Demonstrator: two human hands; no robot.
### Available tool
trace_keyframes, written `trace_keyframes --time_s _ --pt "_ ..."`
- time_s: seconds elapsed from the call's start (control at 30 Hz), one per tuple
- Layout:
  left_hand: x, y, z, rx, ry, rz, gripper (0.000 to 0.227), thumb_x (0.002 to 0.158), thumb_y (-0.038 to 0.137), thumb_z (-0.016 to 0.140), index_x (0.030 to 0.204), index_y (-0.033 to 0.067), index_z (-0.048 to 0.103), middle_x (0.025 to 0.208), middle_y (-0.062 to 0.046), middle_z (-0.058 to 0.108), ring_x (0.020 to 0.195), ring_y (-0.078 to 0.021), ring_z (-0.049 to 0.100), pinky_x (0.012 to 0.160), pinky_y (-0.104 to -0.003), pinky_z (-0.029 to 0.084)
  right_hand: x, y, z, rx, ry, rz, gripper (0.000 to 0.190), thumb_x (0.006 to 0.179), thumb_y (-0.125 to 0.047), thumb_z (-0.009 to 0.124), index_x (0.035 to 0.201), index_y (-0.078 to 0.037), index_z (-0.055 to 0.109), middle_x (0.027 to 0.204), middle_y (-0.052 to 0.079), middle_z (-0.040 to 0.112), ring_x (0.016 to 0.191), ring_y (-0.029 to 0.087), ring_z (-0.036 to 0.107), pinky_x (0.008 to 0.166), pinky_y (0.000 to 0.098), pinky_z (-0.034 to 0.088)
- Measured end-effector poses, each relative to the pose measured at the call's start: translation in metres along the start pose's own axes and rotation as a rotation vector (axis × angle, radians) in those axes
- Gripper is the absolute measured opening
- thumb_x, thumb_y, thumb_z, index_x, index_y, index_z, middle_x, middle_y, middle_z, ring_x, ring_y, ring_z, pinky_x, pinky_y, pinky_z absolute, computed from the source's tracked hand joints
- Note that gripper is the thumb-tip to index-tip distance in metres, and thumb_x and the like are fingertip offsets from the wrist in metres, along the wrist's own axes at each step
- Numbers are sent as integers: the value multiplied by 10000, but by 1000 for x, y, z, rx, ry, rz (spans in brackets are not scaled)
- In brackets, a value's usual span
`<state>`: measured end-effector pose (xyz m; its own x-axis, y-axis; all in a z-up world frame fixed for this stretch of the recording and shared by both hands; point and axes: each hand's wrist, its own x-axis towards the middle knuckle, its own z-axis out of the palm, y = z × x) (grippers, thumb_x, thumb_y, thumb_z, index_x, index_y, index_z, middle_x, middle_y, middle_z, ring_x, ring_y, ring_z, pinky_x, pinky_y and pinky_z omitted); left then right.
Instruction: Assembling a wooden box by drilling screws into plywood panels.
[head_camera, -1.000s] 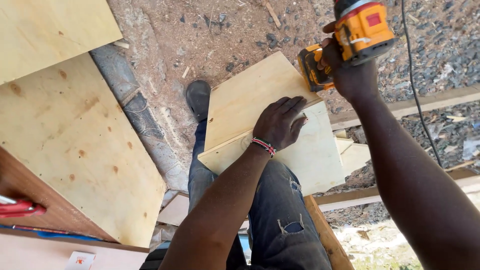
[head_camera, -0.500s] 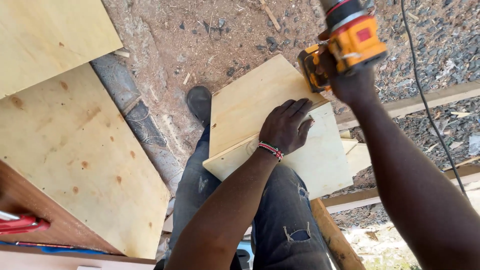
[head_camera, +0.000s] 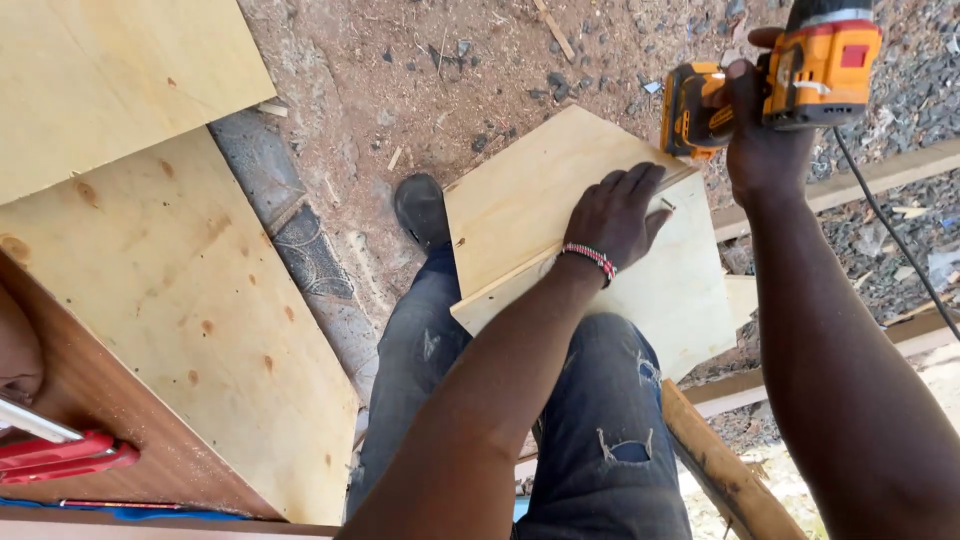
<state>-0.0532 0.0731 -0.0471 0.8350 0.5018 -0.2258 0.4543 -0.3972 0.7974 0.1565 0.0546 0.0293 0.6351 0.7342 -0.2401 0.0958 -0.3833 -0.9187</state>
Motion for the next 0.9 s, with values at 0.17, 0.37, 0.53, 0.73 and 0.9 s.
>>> trace_keyframes --time_s 0.17,0.37,0.53,0.73,0.9 --pt "8 -22 -11 7 -247 31 1008 931 655 938 1682 156 487 1703 -112 646 1431 -374 707 1139 -550 597 4 -5 10 -91 -34 -78 349 1402 -78 665 1708 -63 498 1536 171 613 1279 315 710 1137 481 616" --pt "10 -38 5 -210 -209 139 918 973 442 969 1703 159 489 1778 -142 600 1593 -386 637 1300 -525 555 19 7 19 -44 -86 -55 384 1305 -25 747 1636 -80 560 1627 97 617 1379 278 662 1201 446 585" --pt "15 -32 -4 -255 -210 131 787 1001 368 921 1651 132 546 1679 -157 685 1514 -385 684 1260 -525 575 15 12 23 -22 -72 -107 377 1316 -30 719 1645 -89 545 1642 101 611 1439 281 633 1245 456 546" --pt "13 -31 -3 -198 -218 133 736 1022 358 890 1645 100 594 1692 -140 703 1523 -365 690 1250 -506 592 -7 18 13 -219 38 -136 280 1351 -40 675 1611 -36 573 1393 161 659 1171 264 672 1022 433 574" --pt "12 -31 1 -214 -200 145 715 1019 352 879 1615 57 614 1688 -174 704 1542 -403 676 1281 -522 569 10 12 -2 -115 150 41 285 1296 -103 781 1550 -113 653 1367 82 738 1162 212 729 1071 381 638"
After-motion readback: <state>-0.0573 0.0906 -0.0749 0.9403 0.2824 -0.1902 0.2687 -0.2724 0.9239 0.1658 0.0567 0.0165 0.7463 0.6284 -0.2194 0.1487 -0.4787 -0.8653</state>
